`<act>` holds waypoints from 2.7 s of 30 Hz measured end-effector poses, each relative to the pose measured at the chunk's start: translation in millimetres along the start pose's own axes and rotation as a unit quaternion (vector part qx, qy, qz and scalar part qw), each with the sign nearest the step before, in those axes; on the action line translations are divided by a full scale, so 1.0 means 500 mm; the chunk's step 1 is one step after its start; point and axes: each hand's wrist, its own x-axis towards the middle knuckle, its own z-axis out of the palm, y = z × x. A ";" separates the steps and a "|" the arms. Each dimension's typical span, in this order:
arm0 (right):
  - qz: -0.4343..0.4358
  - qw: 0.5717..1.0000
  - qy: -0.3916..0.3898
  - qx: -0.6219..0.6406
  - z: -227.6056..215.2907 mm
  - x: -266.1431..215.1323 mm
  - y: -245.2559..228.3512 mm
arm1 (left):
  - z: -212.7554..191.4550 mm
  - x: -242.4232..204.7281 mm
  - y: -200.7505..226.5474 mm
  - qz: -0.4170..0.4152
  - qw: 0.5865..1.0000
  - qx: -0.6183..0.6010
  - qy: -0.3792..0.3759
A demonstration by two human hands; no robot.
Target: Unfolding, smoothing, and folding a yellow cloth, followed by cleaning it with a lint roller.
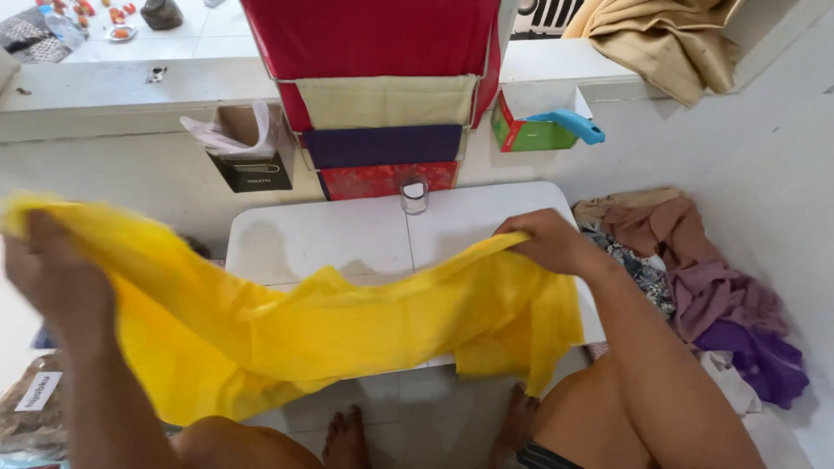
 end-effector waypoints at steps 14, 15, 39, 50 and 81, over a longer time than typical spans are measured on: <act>0.070 0.985 -0.153 0.025 0.052 0.038 -0.145 | 0.377 -0.310 -0.200 0.697 0.482 0.475 -0.237; 0.072 0.986 -0.151 0.025 0.045 0.046 -0.121 | 0.371 -0.306 -0.188 0.698 0.480 0.475 -0.239; 0.096 0.919 -0.176 0.340 0.075 0.082 0.036 | 0.213 -0.351 -0.083 0.590 0.653 0.404 -0.250; 0.081 0.884 -0.210 0.409 0.116 0.092 -0.052 | 0.426 -0.308 -0.248 0.806 0.412 0.385 -0.180; 0.034 0.864 0.179 0.469 0.097 0.085 0.011 | 0.342 -0.323 -0.167 0.564 0.748 0.109 -0.333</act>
